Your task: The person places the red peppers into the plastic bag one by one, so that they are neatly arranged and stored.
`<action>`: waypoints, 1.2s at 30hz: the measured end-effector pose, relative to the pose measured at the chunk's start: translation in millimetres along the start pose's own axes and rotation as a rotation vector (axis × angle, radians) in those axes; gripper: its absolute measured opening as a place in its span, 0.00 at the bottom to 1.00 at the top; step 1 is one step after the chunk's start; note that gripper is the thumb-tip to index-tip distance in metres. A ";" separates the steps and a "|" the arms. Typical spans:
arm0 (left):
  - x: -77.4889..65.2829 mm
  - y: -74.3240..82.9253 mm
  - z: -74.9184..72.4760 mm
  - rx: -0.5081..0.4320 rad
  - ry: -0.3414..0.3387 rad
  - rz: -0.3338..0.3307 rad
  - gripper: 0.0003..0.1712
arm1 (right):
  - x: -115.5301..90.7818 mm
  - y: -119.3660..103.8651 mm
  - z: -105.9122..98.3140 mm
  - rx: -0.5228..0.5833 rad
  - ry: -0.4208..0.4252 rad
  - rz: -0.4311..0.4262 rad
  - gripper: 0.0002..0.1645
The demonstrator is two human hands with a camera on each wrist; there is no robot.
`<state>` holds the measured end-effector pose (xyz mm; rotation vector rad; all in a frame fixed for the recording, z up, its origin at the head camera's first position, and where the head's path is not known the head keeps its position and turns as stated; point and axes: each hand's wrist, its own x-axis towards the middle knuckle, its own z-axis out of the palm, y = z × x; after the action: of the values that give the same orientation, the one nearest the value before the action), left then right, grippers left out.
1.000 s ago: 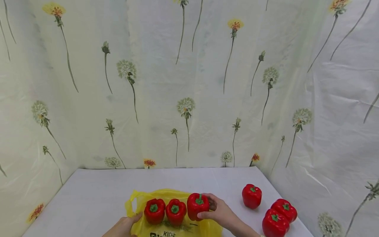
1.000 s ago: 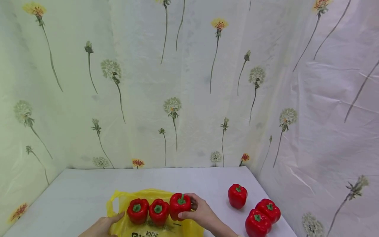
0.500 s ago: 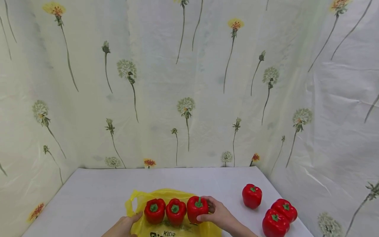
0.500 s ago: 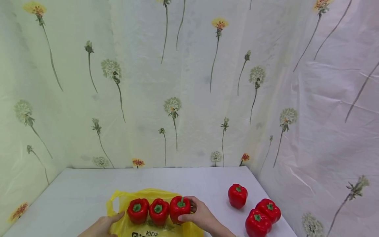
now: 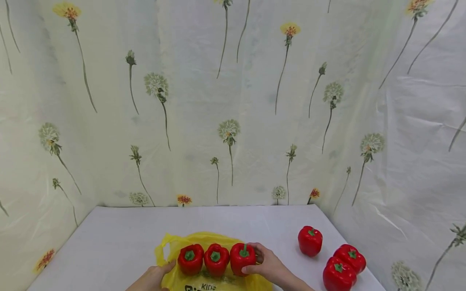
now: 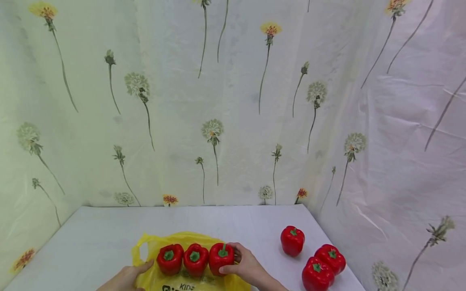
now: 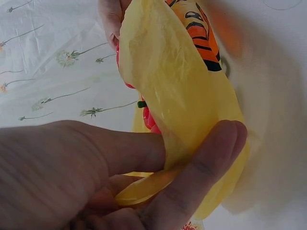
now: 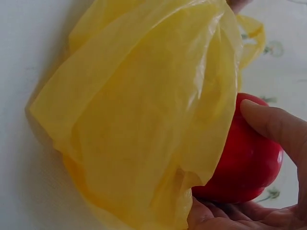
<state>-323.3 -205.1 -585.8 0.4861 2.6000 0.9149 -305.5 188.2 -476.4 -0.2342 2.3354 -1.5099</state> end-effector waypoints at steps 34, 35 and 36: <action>-3.8 5.7 1.0 -0.051 0.012 -0.021 0.46 | 5.0 17.9 5.7 -0.047 -0.055 -0.066 0.48; -3.1 4.9 1.0 -0.052 0.008 -0.018 0.46 | 5.0 17.3 5.5 -0.053 -0.056 -0.066 0.48; -1.0 1.6 1.4 -0.054 0.002 -0.016 0.47 | 5.0 16.8 5.2 -0.057 -0.060 -0.066 0.47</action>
<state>-321.6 -203.6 -585.5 0.4489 2.5703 0.9779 -307.3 189.2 -494.6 -0.3696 2.3473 -1.4469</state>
